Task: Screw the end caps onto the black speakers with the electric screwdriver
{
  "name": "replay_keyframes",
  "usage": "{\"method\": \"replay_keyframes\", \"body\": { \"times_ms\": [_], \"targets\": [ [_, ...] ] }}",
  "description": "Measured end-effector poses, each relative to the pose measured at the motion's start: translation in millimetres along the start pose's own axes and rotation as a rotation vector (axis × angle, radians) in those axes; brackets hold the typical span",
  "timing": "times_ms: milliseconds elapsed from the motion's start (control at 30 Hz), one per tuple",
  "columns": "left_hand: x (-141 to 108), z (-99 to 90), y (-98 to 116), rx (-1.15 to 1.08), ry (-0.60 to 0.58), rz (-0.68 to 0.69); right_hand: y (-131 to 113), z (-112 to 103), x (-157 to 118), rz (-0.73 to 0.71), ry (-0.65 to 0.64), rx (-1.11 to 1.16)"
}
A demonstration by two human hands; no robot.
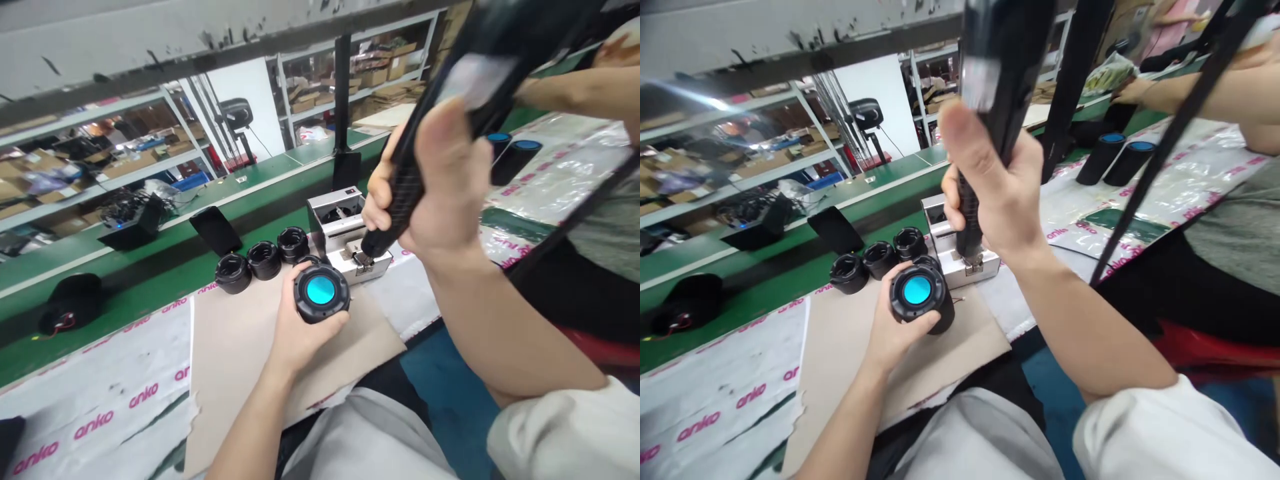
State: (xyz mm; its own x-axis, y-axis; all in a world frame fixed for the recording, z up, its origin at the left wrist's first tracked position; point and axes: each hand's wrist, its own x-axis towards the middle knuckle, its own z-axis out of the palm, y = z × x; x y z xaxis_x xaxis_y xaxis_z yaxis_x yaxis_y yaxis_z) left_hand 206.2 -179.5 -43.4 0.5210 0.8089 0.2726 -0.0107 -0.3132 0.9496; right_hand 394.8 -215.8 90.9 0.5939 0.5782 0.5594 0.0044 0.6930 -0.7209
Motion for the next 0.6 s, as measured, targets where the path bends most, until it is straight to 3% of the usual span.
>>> {"method": "replay_keyframes", "body": {
  "times_ms": [67, 233, 467, 600],
  "targets": [
    [-1, 0.6, -1, 0.002, -0.003, 0.016, 23, -16, 5, -0.009, 0.035, -0.052],
    [-2, 1.4, -3, -0.014, 0.025, 0.078, 57, -36, 1, 0.047, -0.043, -0.105],
    [-3, 1.6, -3, -0.005, 0.033, 0.096, 65, -37, 0, 0.074, -0.090, -0.070],
    [-3, 2.5, -1, -0.016, 0.032, 0.076, 58, -41, -3, 0.201, -0.137, -0.063]
  ]
}}
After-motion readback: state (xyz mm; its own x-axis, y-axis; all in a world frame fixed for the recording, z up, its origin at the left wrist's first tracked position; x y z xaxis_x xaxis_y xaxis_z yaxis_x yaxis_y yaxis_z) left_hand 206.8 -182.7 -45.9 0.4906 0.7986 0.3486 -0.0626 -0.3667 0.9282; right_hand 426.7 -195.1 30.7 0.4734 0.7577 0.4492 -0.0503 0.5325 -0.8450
